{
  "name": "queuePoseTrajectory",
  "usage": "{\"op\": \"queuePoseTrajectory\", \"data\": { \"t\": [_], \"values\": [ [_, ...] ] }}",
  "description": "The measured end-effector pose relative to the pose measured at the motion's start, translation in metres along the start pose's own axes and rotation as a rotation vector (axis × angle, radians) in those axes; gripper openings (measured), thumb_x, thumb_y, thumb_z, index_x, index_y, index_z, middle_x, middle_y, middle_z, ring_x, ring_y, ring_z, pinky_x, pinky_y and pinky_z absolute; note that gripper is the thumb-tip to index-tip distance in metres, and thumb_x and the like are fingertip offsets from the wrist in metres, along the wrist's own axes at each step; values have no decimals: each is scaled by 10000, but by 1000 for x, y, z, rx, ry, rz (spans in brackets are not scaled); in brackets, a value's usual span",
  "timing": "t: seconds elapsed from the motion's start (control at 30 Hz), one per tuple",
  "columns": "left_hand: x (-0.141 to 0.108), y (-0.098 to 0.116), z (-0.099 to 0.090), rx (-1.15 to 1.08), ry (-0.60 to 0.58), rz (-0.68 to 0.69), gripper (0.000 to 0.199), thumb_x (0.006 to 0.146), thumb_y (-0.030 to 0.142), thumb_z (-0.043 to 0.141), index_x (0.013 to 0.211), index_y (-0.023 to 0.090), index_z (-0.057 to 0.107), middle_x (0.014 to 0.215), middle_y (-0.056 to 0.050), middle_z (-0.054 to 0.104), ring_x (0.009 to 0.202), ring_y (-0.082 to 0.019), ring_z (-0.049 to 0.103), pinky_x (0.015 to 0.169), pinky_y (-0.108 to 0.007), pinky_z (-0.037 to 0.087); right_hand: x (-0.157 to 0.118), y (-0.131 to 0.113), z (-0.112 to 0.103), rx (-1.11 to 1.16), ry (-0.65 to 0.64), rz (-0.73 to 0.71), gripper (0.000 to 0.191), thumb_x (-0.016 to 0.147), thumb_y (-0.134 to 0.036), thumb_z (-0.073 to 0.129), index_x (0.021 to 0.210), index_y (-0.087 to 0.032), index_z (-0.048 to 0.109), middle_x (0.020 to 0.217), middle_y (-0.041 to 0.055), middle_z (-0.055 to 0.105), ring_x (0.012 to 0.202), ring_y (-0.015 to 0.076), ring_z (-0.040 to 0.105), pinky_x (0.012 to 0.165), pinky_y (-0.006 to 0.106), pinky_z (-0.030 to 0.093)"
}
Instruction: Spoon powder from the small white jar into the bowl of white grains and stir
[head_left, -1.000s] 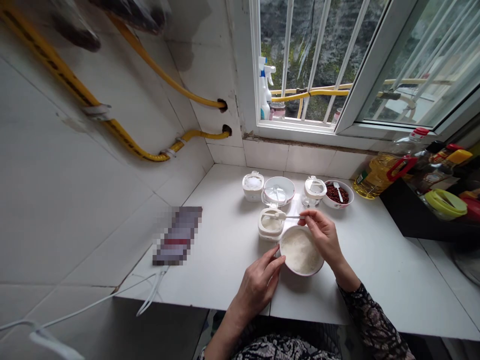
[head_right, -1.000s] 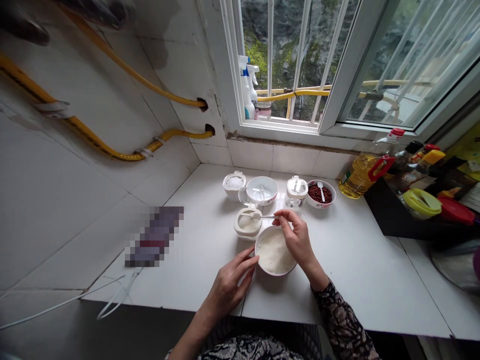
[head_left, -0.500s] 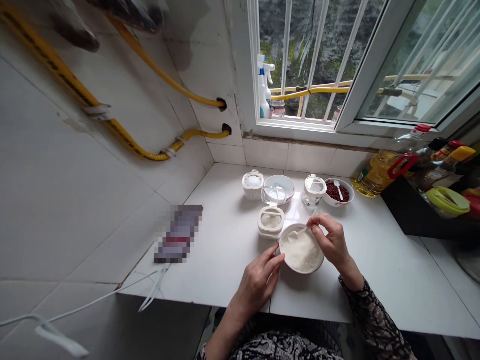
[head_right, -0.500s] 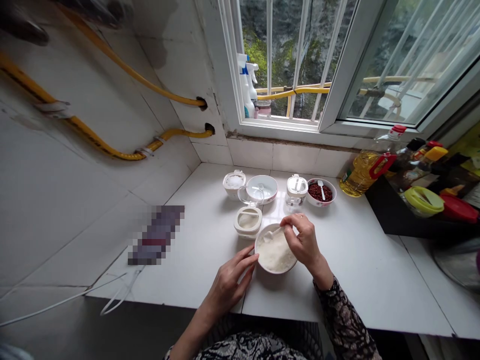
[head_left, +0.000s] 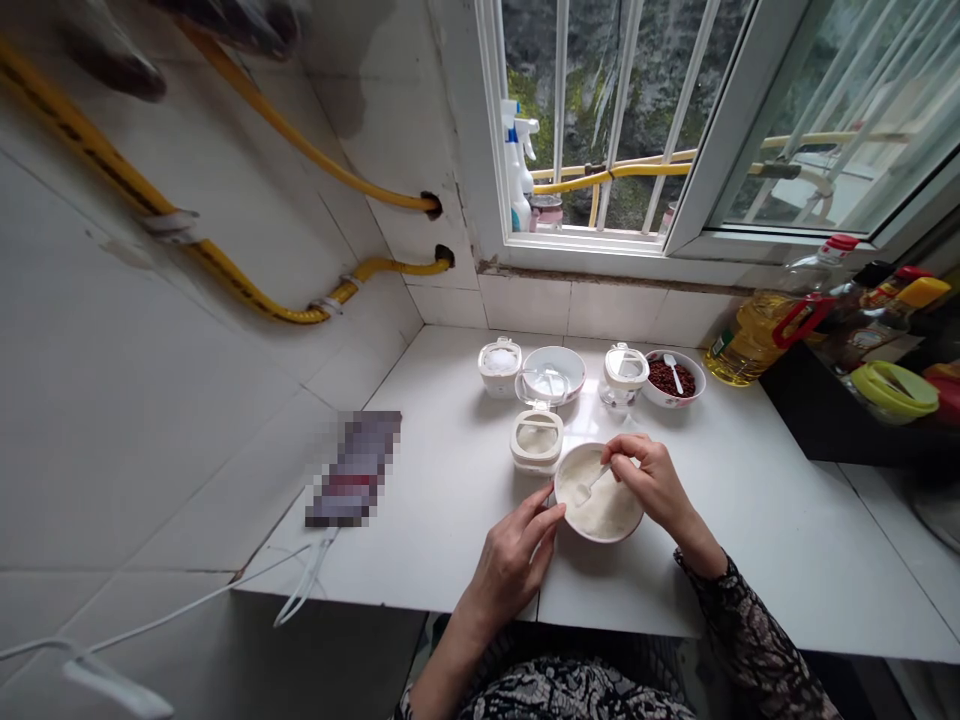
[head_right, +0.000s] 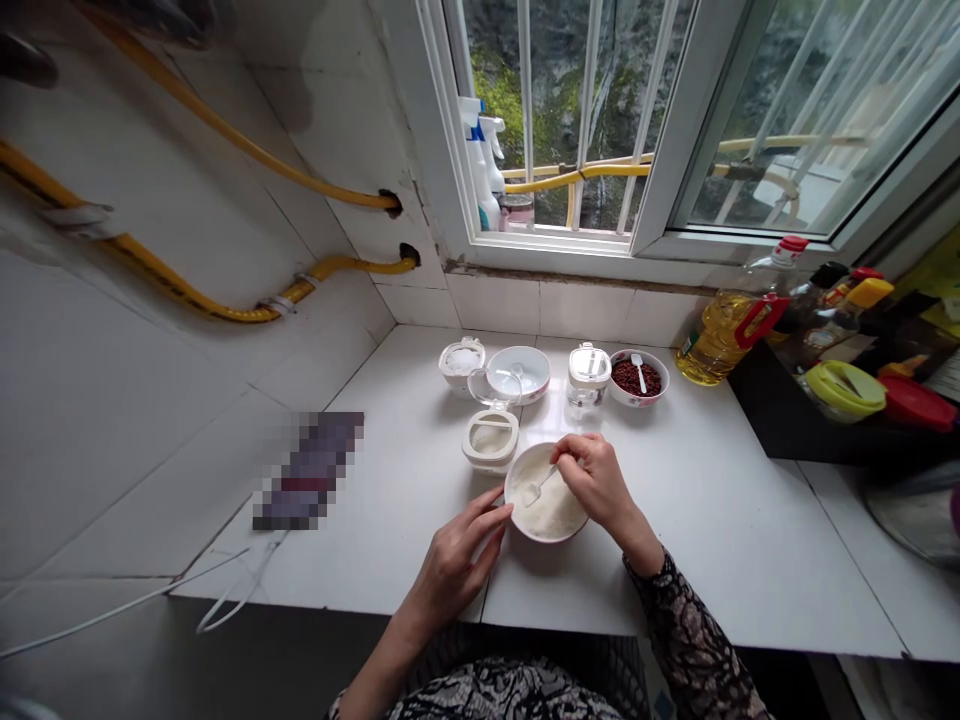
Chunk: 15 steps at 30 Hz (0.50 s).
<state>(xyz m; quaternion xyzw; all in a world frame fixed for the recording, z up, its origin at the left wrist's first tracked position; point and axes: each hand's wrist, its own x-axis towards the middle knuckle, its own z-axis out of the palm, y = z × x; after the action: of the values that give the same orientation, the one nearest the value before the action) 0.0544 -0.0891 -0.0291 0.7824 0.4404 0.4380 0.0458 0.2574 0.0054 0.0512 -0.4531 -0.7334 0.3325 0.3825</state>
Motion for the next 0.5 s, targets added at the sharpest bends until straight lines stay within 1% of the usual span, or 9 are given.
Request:
{"op": "queuePoseTrajectory", "data": {
  "t": [0.1, 0.17, 0.5],
  "values": [
    [0, 0, 0, -7, -1, -4, 345, 942, 41, 472, 1237, 191, 569, 1281, -165, 662, 1176, -230, 680, 917, -321, 603, 2, 1, -6, 147, 6, 147, 185, 725, -238, 490, 631, -212, 647, 525, -17, 562, 541, 160, 504, 572, 291, 384],
    [0, 0, -1, -5, -2, -4, 344, 940, 40, 474, 1233, 189, 573, 1282, -164, 662, 1177, -229, 680, 919, -320, 602, 3, 2, -7, 197, 14, 192, 183, 713, -263, 497, 628, -204, 648, 510, -23, 532, 519, 150, 478, 545, 280, 359],
    [0, 0, 0, -14, -5, 1, 355, 935, 39, 474, 1241, 189, 572, 1289, -170, 660, 1166, -235, 685, 906, -329, 608, 5, 7, -2, 140, 64, 202, 184, 679, -270, 496, 603, -202, 649, 503, -28, 511, 513, 139, 446, 534, 272, 323]
  ]
}}
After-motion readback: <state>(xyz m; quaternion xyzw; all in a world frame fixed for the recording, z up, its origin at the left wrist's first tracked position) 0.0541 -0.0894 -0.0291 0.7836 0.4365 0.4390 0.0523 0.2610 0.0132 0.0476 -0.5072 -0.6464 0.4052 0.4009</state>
